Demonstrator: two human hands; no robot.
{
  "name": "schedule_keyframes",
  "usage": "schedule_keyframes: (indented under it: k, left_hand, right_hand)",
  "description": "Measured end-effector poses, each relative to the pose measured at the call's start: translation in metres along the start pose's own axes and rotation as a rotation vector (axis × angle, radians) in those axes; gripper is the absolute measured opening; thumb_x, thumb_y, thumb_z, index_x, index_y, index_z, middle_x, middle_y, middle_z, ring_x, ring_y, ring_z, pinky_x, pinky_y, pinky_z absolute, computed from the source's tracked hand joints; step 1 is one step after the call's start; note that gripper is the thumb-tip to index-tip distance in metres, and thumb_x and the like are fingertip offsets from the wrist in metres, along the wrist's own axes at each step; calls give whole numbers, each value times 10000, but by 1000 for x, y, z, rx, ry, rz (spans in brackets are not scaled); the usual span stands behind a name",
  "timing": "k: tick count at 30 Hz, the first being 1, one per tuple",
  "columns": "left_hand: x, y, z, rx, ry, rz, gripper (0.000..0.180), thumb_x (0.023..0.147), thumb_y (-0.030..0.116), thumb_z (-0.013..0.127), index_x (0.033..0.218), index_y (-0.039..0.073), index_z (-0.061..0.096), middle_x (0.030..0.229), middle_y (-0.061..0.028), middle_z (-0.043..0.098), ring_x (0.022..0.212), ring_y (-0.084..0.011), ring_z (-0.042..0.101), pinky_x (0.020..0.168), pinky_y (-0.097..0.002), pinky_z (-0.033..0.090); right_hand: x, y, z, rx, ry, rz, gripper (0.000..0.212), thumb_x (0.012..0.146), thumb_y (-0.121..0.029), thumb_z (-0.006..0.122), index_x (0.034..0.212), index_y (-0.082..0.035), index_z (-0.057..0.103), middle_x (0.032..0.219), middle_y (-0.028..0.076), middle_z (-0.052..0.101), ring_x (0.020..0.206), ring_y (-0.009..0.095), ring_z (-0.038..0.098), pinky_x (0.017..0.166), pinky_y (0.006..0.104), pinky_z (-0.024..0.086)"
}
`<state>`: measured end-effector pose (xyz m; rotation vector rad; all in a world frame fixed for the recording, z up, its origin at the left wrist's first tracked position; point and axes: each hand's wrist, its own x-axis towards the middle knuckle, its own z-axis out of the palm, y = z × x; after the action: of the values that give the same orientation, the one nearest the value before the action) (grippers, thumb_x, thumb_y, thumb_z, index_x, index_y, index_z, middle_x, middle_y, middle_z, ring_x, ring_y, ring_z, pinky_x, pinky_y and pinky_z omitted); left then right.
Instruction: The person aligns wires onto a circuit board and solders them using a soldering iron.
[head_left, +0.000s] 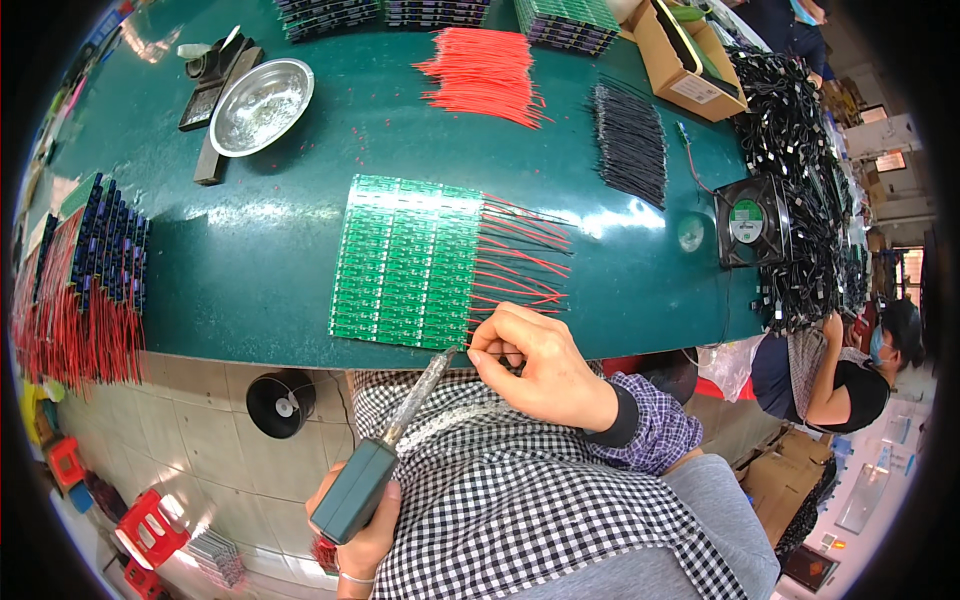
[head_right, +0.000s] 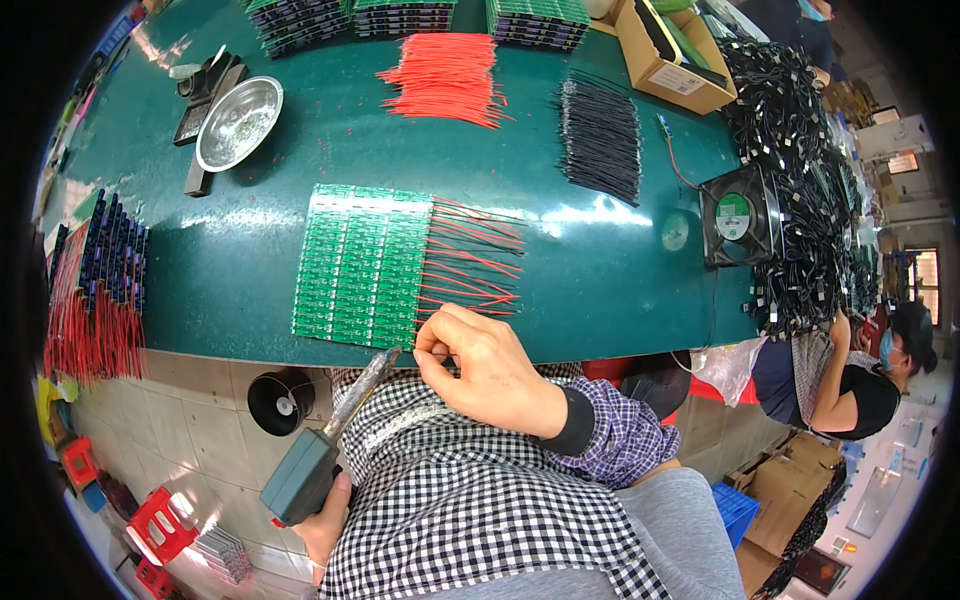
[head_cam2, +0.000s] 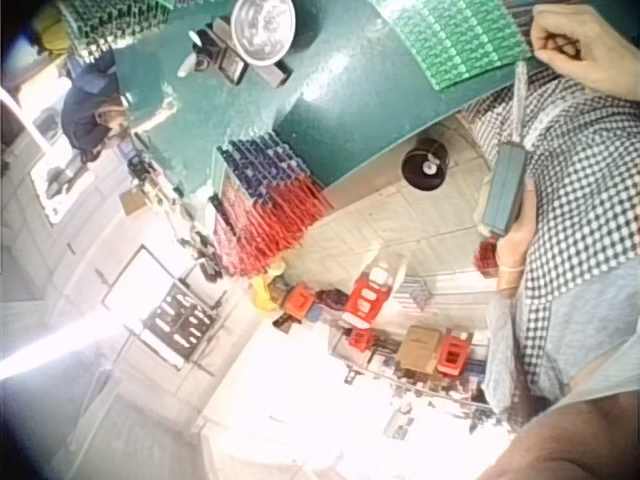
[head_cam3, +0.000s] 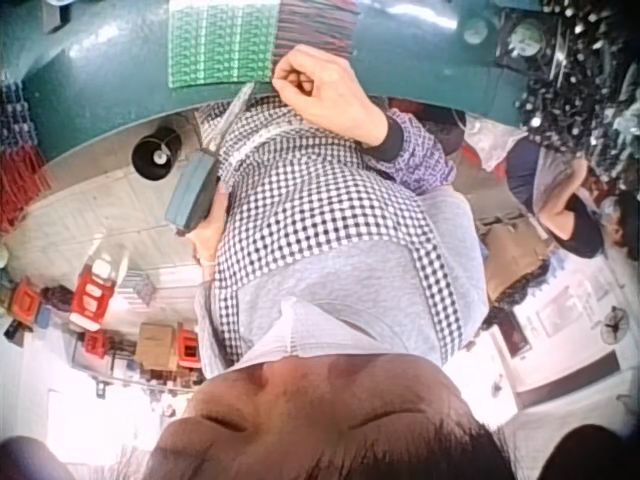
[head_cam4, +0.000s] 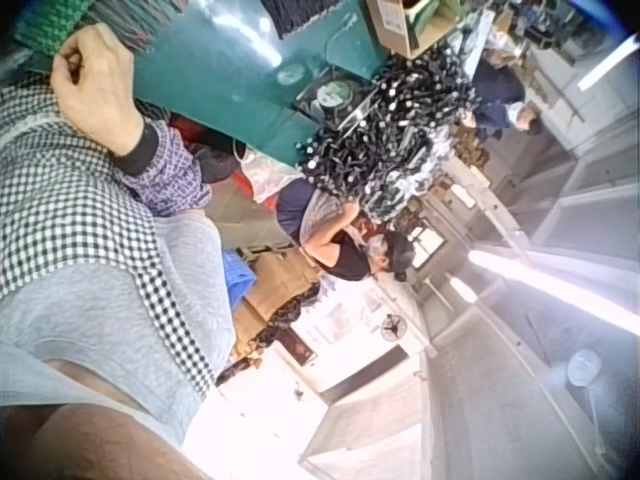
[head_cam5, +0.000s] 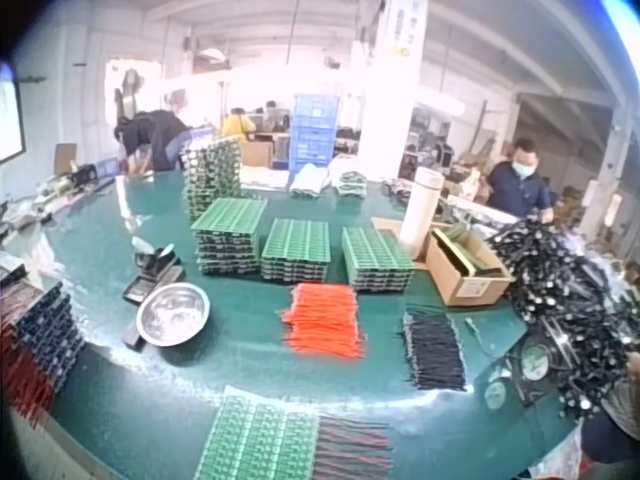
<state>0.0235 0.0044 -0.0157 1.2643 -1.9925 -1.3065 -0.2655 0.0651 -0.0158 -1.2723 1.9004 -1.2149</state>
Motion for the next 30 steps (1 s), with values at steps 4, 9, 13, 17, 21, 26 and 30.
schedule_keyframes:
  k: [4, 9, 13, 17, 21, 26, 30]
  left_hand:
    - [3, 5, 0, -23, -21, -4, 237, 676, -25, 801, 895, -46, 714, 803, -131, 683, 659, -245, 651, 602, -325, 513]
    - [3, 5, 1, -30, -1, 5, 227, 676, -32, 795, 887, -48, 712, 810, -134, 689, 664, -251, 658, 598, -331, 514]
    - [0, 3, 0, -21, -3, 2, 229, 675, -24, 800, 886, -44, 714, 809, -136, 688, 662, -259, 660, 598, -336, 515]
    - [1, 5, -1, 10, -47, -23, 244, 742, 27, 830, 955, -26, 723, 857, -102, 703, 715, -212, 652, 653, -322, 517]
    - [-3, -4, -1, 43, -11, 28, 212, 685, 23, 813, 861, -30, 707, 813, -134, 680, 649, -269, 652, 579, -343, 501]
    - [-17, -21, -4, -39, 72, -82, 306, 738, 0, 807, 1023, -35, 700, 918, -124, 698, 707, -213, 645, 645, -315, 510]
    - [-1, -7, 9, -207, 264, -22, 430, 776, -78, 759, 1195, -77, 661, 1056, -140, 712, 709, -143, 613, 632, -271, 508]
  right_hand:
    - [0, 1, 0, -16, -3, -11, 74, 864, -2, 716, 914, 13, 663, 809, 51, 604, 658, 115, 579, 553, 271, 444]
    - [1, 1, 1, -17, -6, 7, 68, 865, -5, 716, 908, 8, 664, 819, 50, 613, 659, 114, 588, 562, 272, 460]
    - [1, 1, 0, -17, -13, 11, 68, 865, -5, 717, 903, 8, 662, 819, 51, 614, 661, 117, 592, 561, 271, 461]
    - [1, 1, 0, -40, -24, 23, 68, 864, -2, 717, 896, 8, 658, 821, 53, 618, 664, 121, 597, 561, 272, 466]
    - [1, 1, 0, -41, -31, 29, 70, 863, -2, 718, 894, 7, 656, 827, 54, 623, 669, 122, 600, 564, 273, 471]
    - [1, 0, -1, -33, -33, 38, 72, 860, -6, 718, 891, 1, 653, 833, 54, 628, 680, 125, 606, 569, 274, 479]
    - [1, 2, 1, -30, -25, 27, 74, 855, -6, 717, 886, -6, 650, 837, 53, 632, 683, 130, 612, 570, 277, 487]
